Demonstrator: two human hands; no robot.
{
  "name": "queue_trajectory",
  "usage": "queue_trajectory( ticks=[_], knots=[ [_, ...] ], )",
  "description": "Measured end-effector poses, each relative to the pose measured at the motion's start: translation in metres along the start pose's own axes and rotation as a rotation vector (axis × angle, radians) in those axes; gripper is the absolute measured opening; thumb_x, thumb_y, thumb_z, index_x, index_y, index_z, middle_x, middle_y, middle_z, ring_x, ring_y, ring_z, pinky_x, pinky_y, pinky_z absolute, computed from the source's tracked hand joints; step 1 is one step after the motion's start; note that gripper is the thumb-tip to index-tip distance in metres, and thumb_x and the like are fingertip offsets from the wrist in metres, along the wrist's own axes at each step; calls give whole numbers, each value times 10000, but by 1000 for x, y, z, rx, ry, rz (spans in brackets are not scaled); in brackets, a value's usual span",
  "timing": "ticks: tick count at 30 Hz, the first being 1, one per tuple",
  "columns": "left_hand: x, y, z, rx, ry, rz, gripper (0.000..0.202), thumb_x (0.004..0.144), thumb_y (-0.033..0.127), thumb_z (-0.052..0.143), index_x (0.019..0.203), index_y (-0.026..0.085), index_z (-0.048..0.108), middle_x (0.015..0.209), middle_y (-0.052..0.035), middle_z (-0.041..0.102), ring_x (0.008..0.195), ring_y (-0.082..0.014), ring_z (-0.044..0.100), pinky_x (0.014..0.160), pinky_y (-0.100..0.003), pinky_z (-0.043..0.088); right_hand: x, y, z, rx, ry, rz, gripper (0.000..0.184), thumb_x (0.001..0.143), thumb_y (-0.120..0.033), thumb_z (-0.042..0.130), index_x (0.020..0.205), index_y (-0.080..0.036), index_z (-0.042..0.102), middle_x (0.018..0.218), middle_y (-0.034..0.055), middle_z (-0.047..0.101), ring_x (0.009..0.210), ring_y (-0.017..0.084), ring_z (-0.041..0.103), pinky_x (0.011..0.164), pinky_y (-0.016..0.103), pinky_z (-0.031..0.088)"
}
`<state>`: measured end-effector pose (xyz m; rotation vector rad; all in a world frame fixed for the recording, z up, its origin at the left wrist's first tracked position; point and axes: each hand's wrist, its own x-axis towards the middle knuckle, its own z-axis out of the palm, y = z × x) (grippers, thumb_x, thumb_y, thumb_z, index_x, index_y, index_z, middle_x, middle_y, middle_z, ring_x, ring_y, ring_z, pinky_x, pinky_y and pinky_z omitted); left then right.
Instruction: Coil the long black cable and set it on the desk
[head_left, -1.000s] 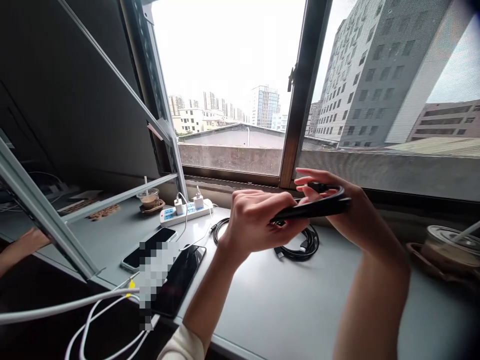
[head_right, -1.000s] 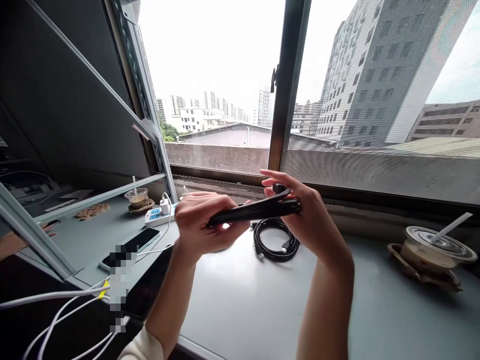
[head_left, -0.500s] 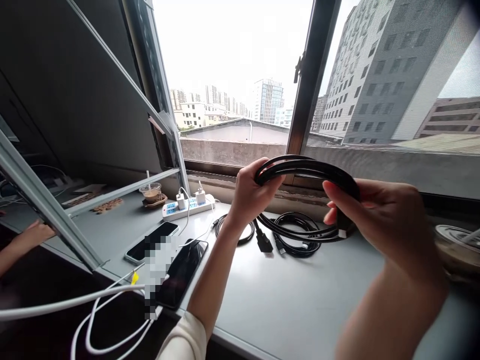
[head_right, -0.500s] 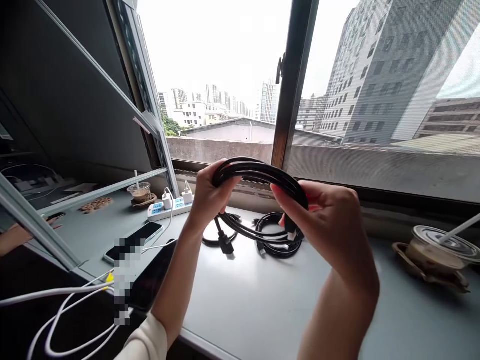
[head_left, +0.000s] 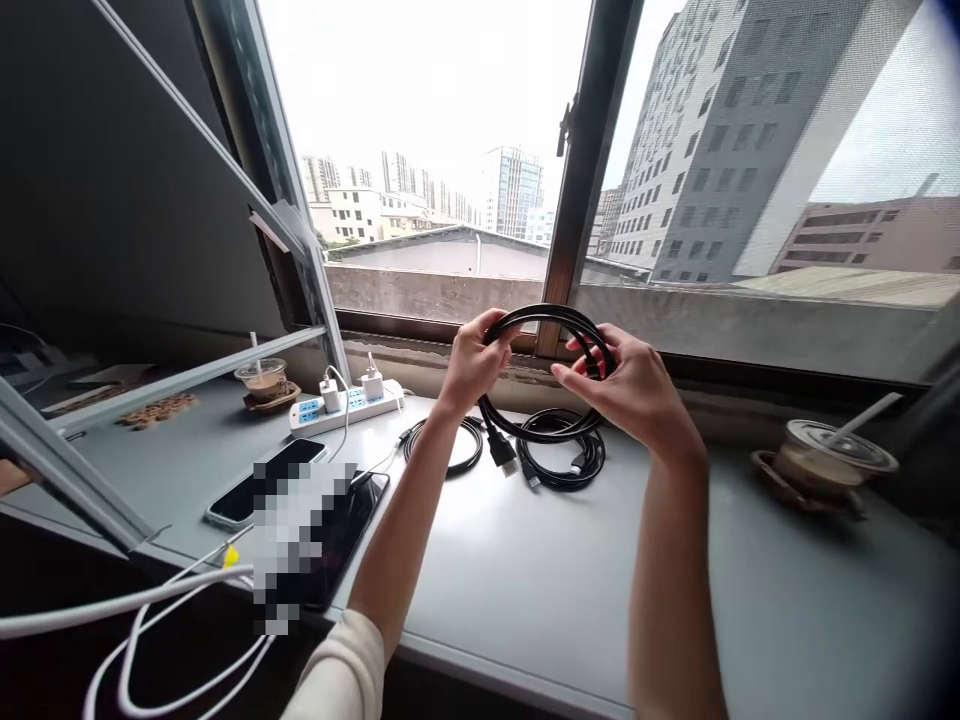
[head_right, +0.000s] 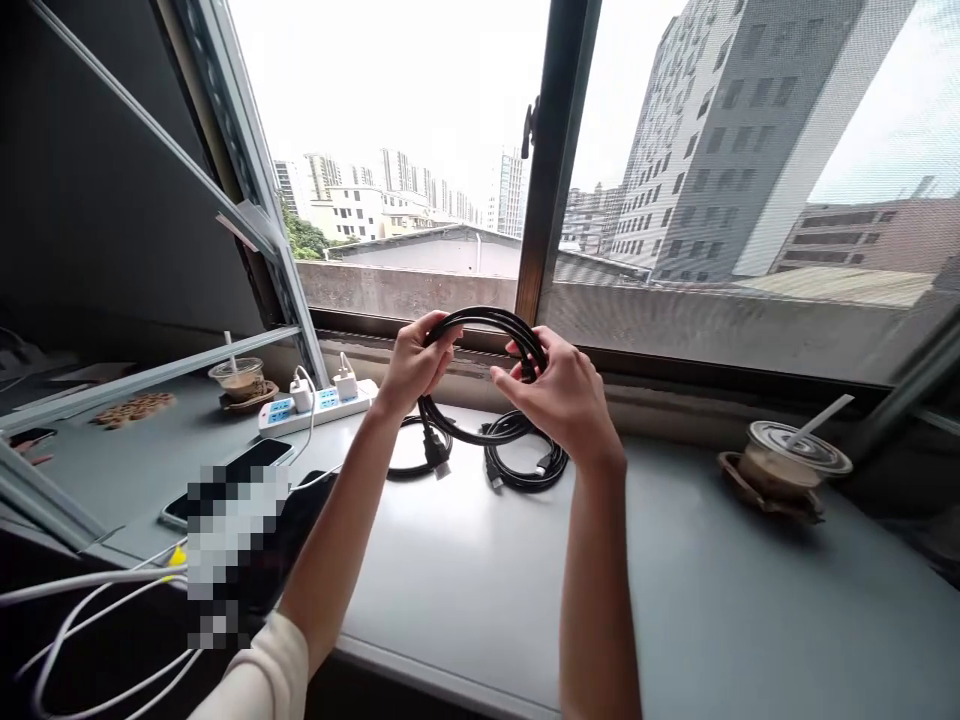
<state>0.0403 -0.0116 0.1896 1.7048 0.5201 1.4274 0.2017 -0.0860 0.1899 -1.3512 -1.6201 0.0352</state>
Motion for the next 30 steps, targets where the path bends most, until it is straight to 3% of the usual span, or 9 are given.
queue_trajectory(
  ticks=[2,4,7,10,13,15,20,24,30],
  knots=[
    [2,-2,4,-166,-45,-131,115,837,235,557,758,167,509,447,95,351,292,-19,226,288,-164,132,-1,0,3,-80,115,-19,506,683,-321,695,1149,-232,517,927,32,643,698,173,616,685,316,485],
    [2,-1,6,-330,-122,-259,95,850,206,531,773,149,524,437,106,297,284,-11,180,282,-152,109,0,1,4,-106,213,-46,566,725,-297,660,1254,-257,460,1056,58,608,787,185,616,759,348,490],
    [1,4,6,-504,-216,-383,86,855,165,505,824,119,571,424,114,249,280,-2,148,275,-132,108,1,3,1,-90,272,-101,390,792,-373,603,1156,-236,569,1043,69,609,831,194,609,770,341,502],
    [1,9,2,-589,-238,-427,94,842,136,509,845,105,597,423,112,252,276,3,150,265,-122,112,1,2,-5,56,212,-59,413,825,-495,532,1124,-220,606,1014,67,623,638,141,617,578,263,521],
    [0,14,-1,-603,-275,-425,90,838,125,513,817,100,598,418,112,248,272,8,149,262,-116,108,-4,-4,-12,254,144,33,462,823,-535,509,1138,-210,604,924,59,634,432,95,559,362,208,450],
    [-2,18,-1,-557,-296,-406,112,830,140,546,727,103,568,412,111,248,272,14,157,267,-113,108,-7,-8,-16,333,139,60,467,796,-534,550,1107,-194,624,832,46,630,394,99,545,317,206,436],
    [-8,24,5,-348,-295,-309,330,759,398,669,660,137,494,408,109,263,273,1,229,277,-135,114,-11,-12,-21,472,106,95,458,755,-523,612,1068,-190,640,704,6,582,364,80,511,293,189,420],
    [-8,20,11,-241,-250,-243,550,708,611,602,512,172,334,404,80,271,299,-36,345,313,-173,212,-8,-13,-18,650,36,100,439,774,-501,602,1072,-180,615,548,-61,441,336,58,429,293,180,404],
    [-3,13,7,-311,-229,-253,617,750,547,612,479,186,192,385,81,198,298,-13,230,330,-205,125,-2,-9,-11,549,-27,59,457,821,-520,525,1179,-236,521,525,-73,414,356,67,414,340,187,387]
  ],
)
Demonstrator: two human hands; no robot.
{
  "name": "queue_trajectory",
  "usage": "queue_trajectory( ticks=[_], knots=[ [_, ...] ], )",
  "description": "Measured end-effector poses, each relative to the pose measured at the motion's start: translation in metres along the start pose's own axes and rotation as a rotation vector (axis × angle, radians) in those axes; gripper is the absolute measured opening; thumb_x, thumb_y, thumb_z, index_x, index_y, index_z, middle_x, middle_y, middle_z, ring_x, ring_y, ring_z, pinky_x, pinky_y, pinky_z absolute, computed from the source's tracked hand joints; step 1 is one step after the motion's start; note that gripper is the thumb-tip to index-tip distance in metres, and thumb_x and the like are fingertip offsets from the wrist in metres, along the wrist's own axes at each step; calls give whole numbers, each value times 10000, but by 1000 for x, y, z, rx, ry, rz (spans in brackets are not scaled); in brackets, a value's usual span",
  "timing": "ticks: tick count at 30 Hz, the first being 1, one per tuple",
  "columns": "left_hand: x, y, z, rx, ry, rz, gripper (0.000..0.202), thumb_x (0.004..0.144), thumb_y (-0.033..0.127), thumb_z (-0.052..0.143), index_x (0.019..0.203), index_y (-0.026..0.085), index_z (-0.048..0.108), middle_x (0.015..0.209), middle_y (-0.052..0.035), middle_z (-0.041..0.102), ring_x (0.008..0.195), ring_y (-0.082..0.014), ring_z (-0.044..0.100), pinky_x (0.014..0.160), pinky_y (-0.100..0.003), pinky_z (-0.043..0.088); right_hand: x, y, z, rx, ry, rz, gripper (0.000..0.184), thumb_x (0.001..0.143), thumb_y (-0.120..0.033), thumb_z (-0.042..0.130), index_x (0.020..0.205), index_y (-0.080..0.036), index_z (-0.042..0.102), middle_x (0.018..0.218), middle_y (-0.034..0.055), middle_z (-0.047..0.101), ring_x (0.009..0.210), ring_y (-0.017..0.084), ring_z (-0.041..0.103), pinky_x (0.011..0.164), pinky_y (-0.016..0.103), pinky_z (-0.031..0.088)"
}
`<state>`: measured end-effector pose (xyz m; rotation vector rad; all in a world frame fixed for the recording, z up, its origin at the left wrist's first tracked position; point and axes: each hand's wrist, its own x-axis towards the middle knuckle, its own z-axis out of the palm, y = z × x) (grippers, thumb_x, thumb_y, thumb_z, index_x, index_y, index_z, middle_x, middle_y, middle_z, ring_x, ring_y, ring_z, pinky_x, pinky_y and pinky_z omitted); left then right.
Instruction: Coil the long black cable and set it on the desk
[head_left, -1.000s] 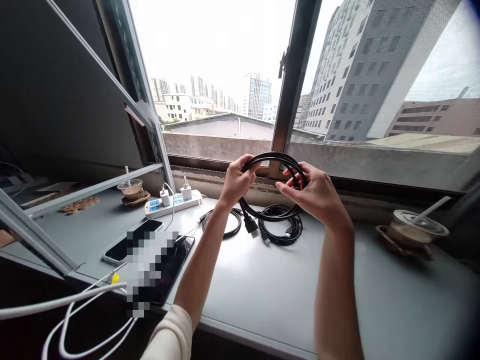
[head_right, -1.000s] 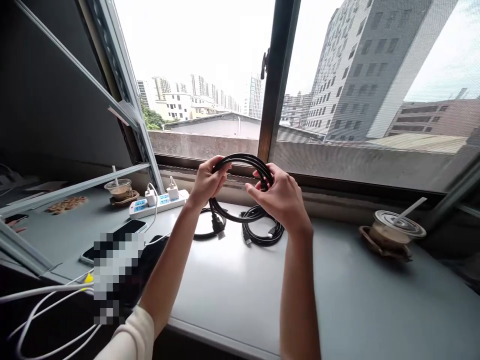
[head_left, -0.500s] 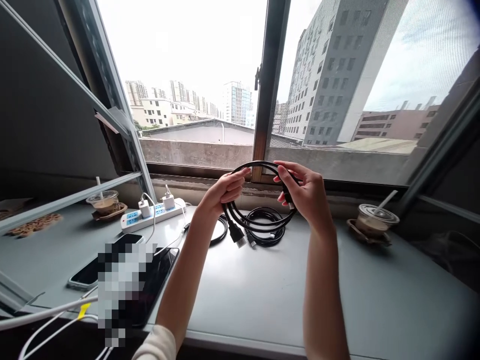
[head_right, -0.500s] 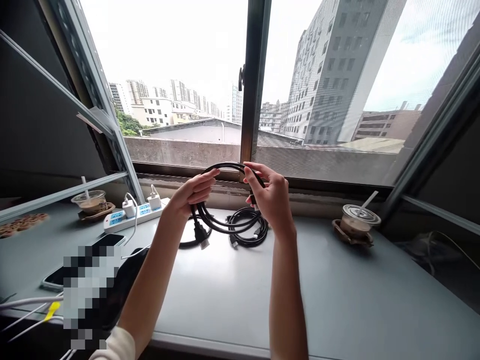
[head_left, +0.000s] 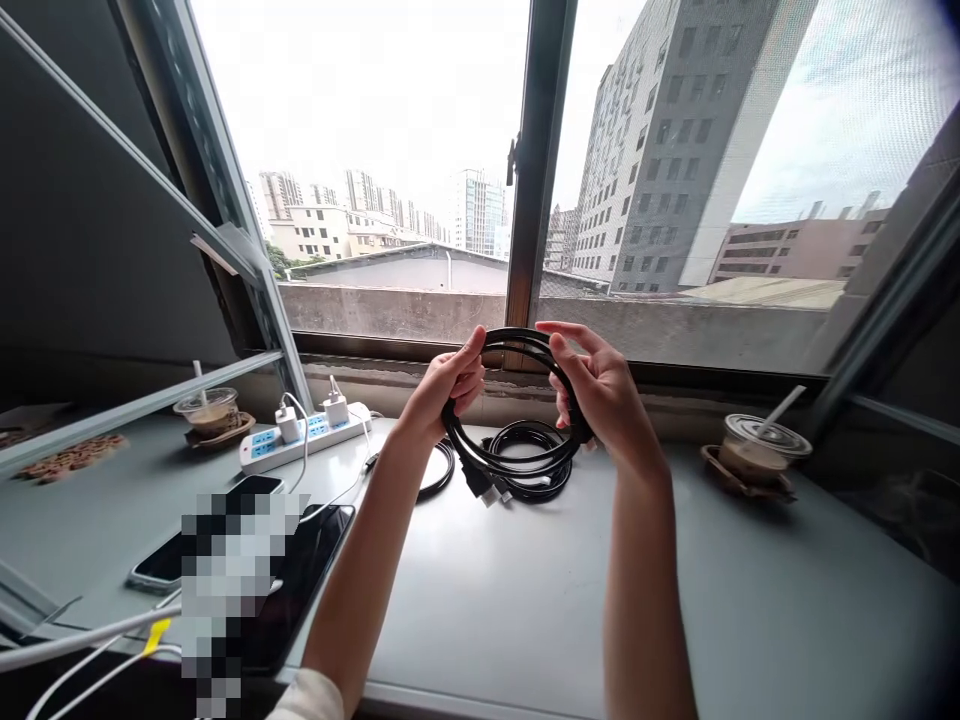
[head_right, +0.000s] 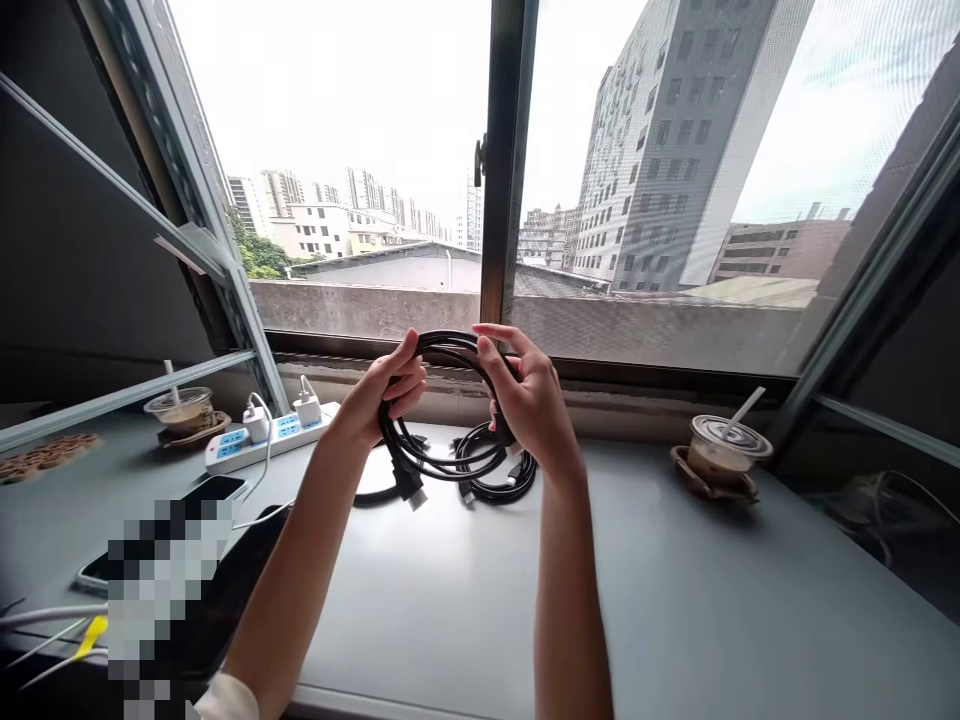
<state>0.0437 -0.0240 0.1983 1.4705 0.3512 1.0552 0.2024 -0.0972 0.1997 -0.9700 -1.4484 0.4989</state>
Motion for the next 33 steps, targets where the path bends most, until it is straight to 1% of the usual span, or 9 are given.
queue_trajectory(
  ticks=[5,8,12,19,21,23,26,29,33],
  knots=[
    [0,0,3,-141,62,-28,577,783,477,614,510,189,195,393,90,195,308,-14,199,330,-200,131,3,6,-1,-354,152,-221,546,738,-367,658,1246,-267,486,844,15,593,701,146,583,522,221,490],
    [1,-3,9,-120,132,-18,555,792,453,612,519,189,207,399,91,213,317,-13,206,333,-192,133,4,10,-4,-549,184,-294,457,743,-250,622,1192,-292,553,1098,37,564,832,165,589,550,230,495],
    [0,-8,17,-144,169,-41,487,824,386,582,533,189,246,412,96,211,326,-14,200,335,-185,132,2,16,-10,-691,149,-279,460,768,-187,562,1214,-296,546,1122,20,576,881,189,595,613,275,507],
    [-6,-7,21,-196,20,-102,410,705,118,623,517,168,262,411,96,245,334,1,253,359,-160,180,2,22,-17,-634,79,-330,374,883,-162,403,1225,-214,543,1161,53,583,1064,190,550,950,351,435],
    [-7,-6,18,-243,-36,-123,382,658,52,588,525,171,251,398,102,239,316,2,234,352,-165,162,2,21,-18,-566,74,-290,348,882,-233,459,1216,-208,555,1129,61,597,1023,197,573,885,343,484],
    [-6,-6,15,-277,-64,-135,361,639,33,554,528,175,241,390,105,228,302,0,217,346,-171,149,1,19,-21,-452,43,-201,372,882,-312,479,1236,-216,542,1091,65,610,876,183,626,668,284,553],
    [-4,-10,13,-219,-79,-108,356,660,52,544,526,176,238,385,101,232,311,0,225,355,-171,150,-1,15,-24,-337,24,-117,380,884,-371,477,1240,-255,540,986,39,630,539,98,584,370,188,465],
    [-2,-14,14,-77,-60,-82,288,698,105,577,581,167,322,397,104,263,339,-7,252,375,-159,171,-2,12,-26,-392,97,-173,326,892,-333,476,1195,-270,579,914,10,638,401,33,457,342,155,414],
    [-3,-14,17,135,-9,-72,274,730,215,638,907,162,435,485,78,468,454,-75,466,489,-184,365,-3,8,-27,-433,232,-226,300,900,-297,471,1169,-265,599,871,7,647,373,20,411,359,151,389]
  ],
)
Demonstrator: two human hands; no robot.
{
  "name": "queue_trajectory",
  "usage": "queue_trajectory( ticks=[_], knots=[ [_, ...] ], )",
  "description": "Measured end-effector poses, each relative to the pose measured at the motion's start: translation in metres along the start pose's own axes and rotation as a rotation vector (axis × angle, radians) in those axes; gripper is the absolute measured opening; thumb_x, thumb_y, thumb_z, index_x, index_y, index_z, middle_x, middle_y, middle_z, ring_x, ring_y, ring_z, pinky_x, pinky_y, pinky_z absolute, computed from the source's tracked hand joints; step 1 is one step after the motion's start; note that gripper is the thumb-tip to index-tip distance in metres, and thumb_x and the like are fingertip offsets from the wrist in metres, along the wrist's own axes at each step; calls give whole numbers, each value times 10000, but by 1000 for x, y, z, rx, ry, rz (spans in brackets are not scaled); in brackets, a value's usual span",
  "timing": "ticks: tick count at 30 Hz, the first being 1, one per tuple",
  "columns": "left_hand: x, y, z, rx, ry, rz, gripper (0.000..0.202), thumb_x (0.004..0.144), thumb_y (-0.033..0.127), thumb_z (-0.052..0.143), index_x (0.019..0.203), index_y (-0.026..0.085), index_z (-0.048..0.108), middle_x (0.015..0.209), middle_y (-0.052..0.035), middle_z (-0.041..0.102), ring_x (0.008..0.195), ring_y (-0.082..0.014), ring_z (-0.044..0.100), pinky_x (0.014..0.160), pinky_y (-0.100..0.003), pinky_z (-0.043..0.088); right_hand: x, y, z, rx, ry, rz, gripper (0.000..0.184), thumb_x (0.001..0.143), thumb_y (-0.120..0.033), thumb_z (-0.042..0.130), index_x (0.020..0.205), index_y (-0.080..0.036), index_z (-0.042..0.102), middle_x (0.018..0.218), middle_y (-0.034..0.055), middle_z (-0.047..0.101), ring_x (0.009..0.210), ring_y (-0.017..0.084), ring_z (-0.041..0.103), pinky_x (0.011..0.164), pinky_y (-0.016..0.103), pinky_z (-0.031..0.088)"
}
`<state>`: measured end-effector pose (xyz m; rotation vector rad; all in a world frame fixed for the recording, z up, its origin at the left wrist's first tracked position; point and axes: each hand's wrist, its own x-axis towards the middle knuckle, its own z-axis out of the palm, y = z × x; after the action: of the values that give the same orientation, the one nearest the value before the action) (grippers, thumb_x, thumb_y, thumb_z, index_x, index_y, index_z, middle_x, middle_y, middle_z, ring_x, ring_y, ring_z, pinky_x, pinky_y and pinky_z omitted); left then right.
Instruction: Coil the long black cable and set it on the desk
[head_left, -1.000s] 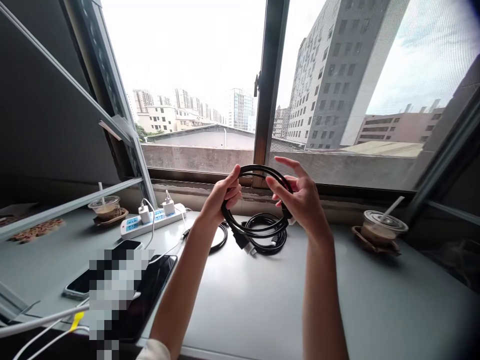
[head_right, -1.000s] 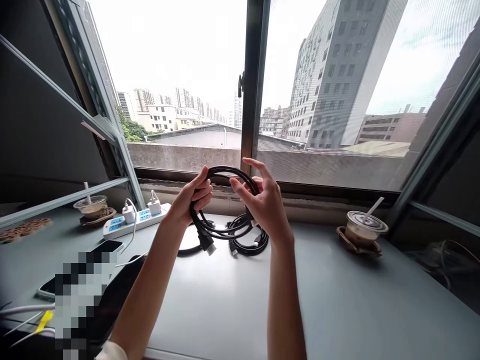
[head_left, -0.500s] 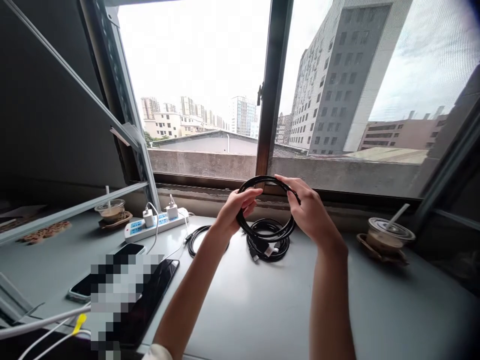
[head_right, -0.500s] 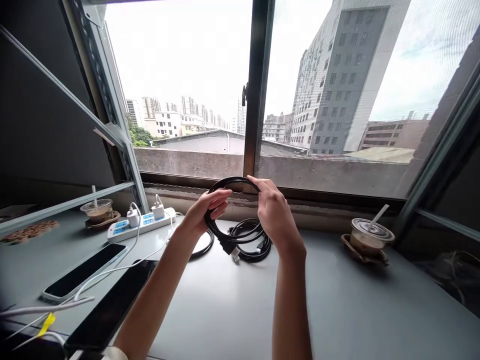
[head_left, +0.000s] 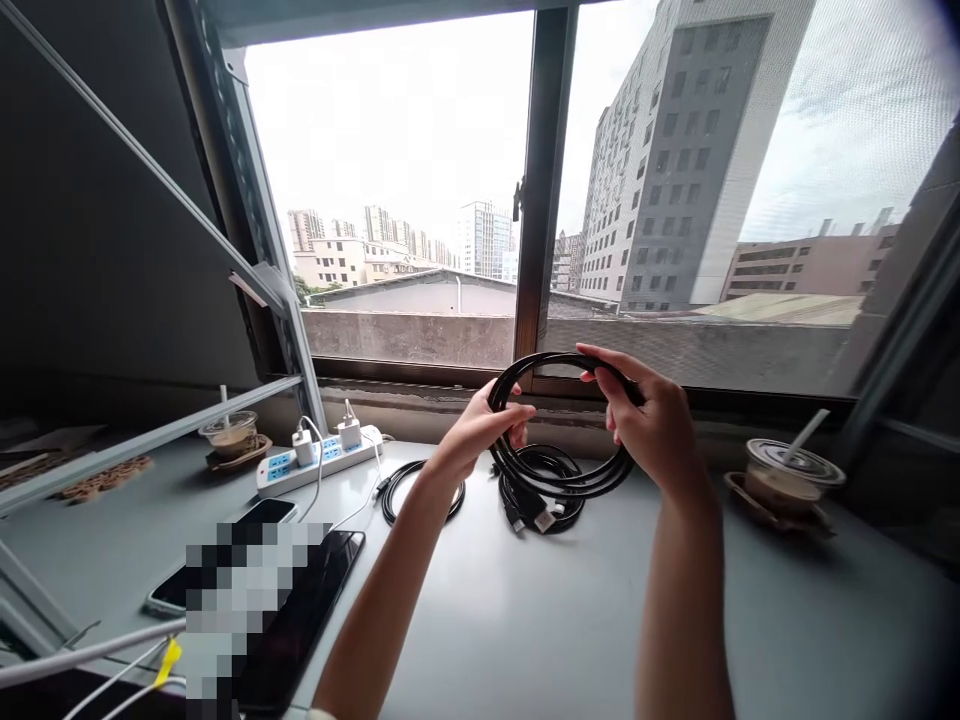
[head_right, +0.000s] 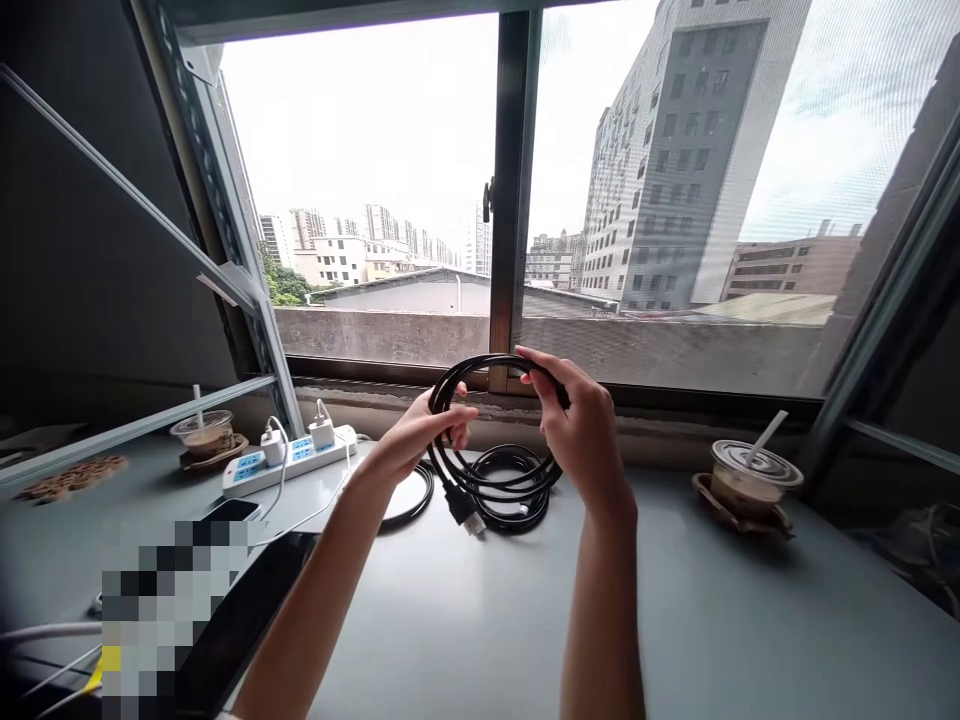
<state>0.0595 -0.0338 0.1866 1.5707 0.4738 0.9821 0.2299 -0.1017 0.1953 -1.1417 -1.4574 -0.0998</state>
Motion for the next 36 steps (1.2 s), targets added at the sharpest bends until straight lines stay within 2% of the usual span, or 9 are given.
queue_trajectory(
  ticks=[3,5,9,12,15,20,26,31,36],
  knots=[
    [-5,3,0,183,-71,23,286,777,309,613,970,145,480,680,-7,610,699,-132,586,689,-247,433,-1,-4,-4,21,142,3,292,897,-301,476,1154,-258,607,907,19,645,374,23,408,351,159,375],
    [-8,5,2,283,-133,-18,290,810,404,562,932,143,531,792,-36,632,796,-152,593,734,-254,425,-1,-7,-6,59,237,13,293,896,-314,476,1154,-255,604,942,30,638,379,25,403,342,164,355],
    [-11,7,9,295,-199,-196,414,850,533,420,926,149,554,766,-36,636,770,-177,617,713,-273,433,-2,-12,-7,88,362,12,301,897,-333,472,1161,-262,600,938,36,627,395,30,399,349,174,345],
    [-11,6,13,269,-155,-137,387,855,501,438,860,137,566,780,-40,630,774,-168,619,724,-257,437,-3,-12,-7,100,354,35,310,890,-358,482,1164,-274,597,934,31,628,397,33,408,349,175,362],
    [-8,2,11,244,-124,-74,405,861,508,434,784,127,548,718,-44,616,703,-163,618,669,-246,455,-2,-5,-9,141,248,110,363,865,-405,509,1195,-272,577,945,33,627,442,52,469,377,188,444],
    [5,-14,1,288,-57,-217,341,915,465,342,1004,149,434,650,-42,624,524,-171,618,464,-220,431,3,26,-8,-5,66,198,414,847,-364,537,1237,-228,558,920,52,656,635,127,592,426,192,497],
    [33,-57,-14,661,-9,-392,248,908,300,304,1090,144,366,709,-45,609,495,-182,619,411,-240,448,2,82,6,82,-417,589,517,827,-180,561,1331,-169,448,838,48,629,635,129,594,419,185,473],
    [45,-93,-12,905,31,-480,360,827,204,418,1154,69,352,863,-141,638,501,-191,623,559,-308,492,-10,129,18,64,-592,750,457,818,-135,577,1268,-168,504,780,28,614,564,90,547,382,155,422],
    [43,-117,-2,1124,-20,-582,475,833,144,452,1275,40,314,972,-165,642,683,-198,660,834,-377,461,-23,162,34,22,-698,861,353,841,-158,581,1189,-144,525,915,46,602,664,91,576,522,194,503]
  ],
)
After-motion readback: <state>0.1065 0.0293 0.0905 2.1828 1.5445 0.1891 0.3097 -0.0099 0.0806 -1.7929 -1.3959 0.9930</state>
